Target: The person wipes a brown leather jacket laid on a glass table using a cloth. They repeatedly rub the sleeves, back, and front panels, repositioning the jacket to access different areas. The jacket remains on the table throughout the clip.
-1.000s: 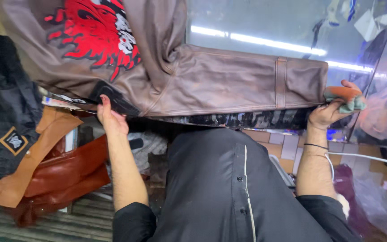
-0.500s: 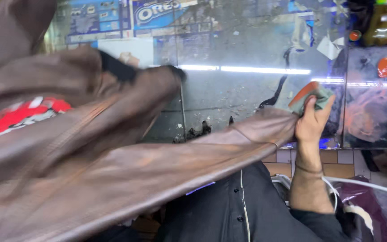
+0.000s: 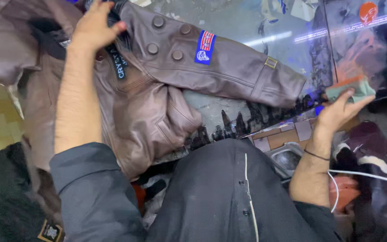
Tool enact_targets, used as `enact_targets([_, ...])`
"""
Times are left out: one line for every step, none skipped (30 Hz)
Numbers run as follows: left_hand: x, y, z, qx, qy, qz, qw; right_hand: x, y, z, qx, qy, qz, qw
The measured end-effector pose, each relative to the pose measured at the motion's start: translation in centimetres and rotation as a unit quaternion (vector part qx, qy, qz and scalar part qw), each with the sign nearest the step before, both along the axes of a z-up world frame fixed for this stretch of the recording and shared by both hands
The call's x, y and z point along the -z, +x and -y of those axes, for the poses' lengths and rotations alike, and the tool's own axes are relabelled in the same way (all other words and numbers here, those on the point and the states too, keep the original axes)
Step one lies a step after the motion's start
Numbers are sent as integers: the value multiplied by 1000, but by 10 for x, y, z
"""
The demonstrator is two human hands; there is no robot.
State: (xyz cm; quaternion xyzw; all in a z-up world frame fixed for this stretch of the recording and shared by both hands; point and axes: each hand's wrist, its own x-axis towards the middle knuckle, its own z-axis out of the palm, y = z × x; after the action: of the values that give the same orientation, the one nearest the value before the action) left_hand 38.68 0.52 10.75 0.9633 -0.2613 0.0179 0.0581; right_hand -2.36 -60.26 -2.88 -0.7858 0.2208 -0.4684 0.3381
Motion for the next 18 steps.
enact_targets([8, -7, 11, 19, 106, 55, 993, 6, -2, -8, -56, 121, 61, 989])
enact_targets([13, -12, 17, 33, 44, 12, 998, 10, -9, -16, -109, 237, 121, 958])
enact_targets([14, -15, 20, 45, -17, -32, 998, 14, -14, -25, -159, 348, 180, 906])
enact_targets([15, -18, 24, 59, -80, -80, 992, 15, -22, -33, -174, 353, 163, 905])
enact_targets([9, -16, 23, 69, -53, -71, 994, 15, -29, -40, -189, 358, 146, 903])
enact_targets([5, -13, 24, 80, -32, -64, 994, 18, -31, -52, -202, 359, 127, 903])
enact_targets([-1, -8, 22, 35, -11, -94, 995, 21, -32, -62, -229, 342, 151, 899])
enact_targets([-6, -5, 21, -14, 10, -122, 992, 23, -28, -68, -261, 326, 175, 892])
enact_targets([-4, -8, 22, 5, -7, -109, 994, 23, -25, -73, -265, 328, 173, 890])
enact_targets([-4, -9, 19, 21, -23, -92, 995, 23, -17, -80, -271, 332, 174, 887])
enact_targets([0, -12, 17, 36, -38, -75, 996, 23, -10, -87, -278, 321, 167, 890])
enact_targets([8, -15, 16, 59, -68, -36, 995, 22, 0, -92, -287, 308, 162, 892])
enact_targets([18, -17, 14, 81, -98, 4, 992, 20, 8, -98, -283, 287, 163, 901])
enact_targets([29, -19, 8, 98, -125, 42, 986, 19, 16, -103, -281, 269, 161, 907])
enact_targets([41, -14, 3, 84, -99, 58, 990, 17, 24, -108, -278, 251, 159, 913])
enact_targets([52, -7, -2, 71, -72, 74, 992, 14, 32, -111, -270, 250, 147, 918])
enact_targets([58, 6, -9, 63, -60, 86, 993, 10, 42, -112, -262, 248, 135, 923])
enact_targets([66, 18, -10, 62, -50, 90, 993, 2, 44, -111, -255, 245, 123, 927])
